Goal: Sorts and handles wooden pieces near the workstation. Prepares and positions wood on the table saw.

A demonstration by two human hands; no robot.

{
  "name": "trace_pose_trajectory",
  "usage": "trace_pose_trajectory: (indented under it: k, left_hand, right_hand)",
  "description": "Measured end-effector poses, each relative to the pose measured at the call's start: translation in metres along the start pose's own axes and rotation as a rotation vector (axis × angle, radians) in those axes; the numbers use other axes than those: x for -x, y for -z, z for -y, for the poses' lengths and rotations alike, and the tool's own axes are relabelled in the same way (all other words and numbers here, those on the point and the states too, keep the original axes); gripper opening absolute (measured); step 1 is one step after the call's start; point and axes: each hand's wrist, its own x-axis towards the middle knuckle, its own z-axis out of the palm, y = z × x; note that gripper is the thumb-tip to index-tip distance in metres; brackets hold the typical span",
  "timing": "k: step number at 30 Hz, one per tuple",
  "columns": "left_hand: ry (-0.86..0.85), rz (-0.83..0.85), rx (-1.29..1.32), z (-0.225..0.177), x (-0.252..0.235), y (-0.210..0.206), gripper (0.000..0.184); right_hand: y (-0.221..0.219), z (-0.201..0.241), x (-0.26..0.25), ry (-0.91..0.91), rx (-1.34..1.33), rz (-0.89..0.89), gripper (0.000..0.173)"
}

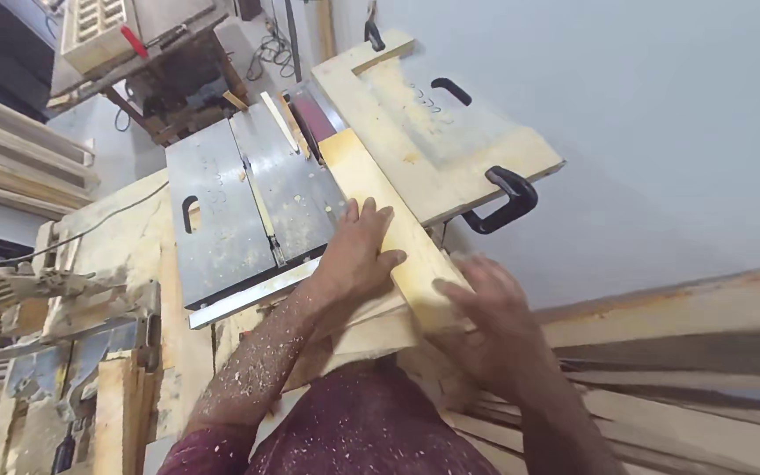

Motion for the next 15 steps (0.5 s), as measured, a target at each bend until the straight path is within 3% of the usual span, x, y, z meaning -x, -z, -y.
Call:
trace_pose_trajectory:
  k: [2, 5, 8, 13, 15]
  left_hand:
    - [0.015, 0.010, 0.006, 0.000, 0.000, 0.000, 0.070]
    - [0.040, 0.024, 0.005, -0.001, -0.002, 0.002, 0.069]
    - [0.047, 0.058, -0.022, -0.006, -0.005, 0.008, 0.070]
    - [0.038, 0.033, -0.041, 0.003, -0.018, 0.011, 0.060]
    - [0.048, -0.016, -0.014, 0.015, -0.029, 0.014, 0.055]
  right_hand:
    - [0.001, -0.011, -0.008, 0.179, 0.085, 0.101, 0.054]
    - [0.014, -0.021, -0.032, 0.300, 0.105, 0.318, 0.061]
    - [0.031, -0.021, -0.049, 0.291, 0.161, 0.492, 0.063]
    - [0.031, -0.030, -0.080, 0.409, 0.270, 0.528, 0.060]
    - [0.027, -0.029, -0.107, 0.338, 0.341, 0.663, 0.064]
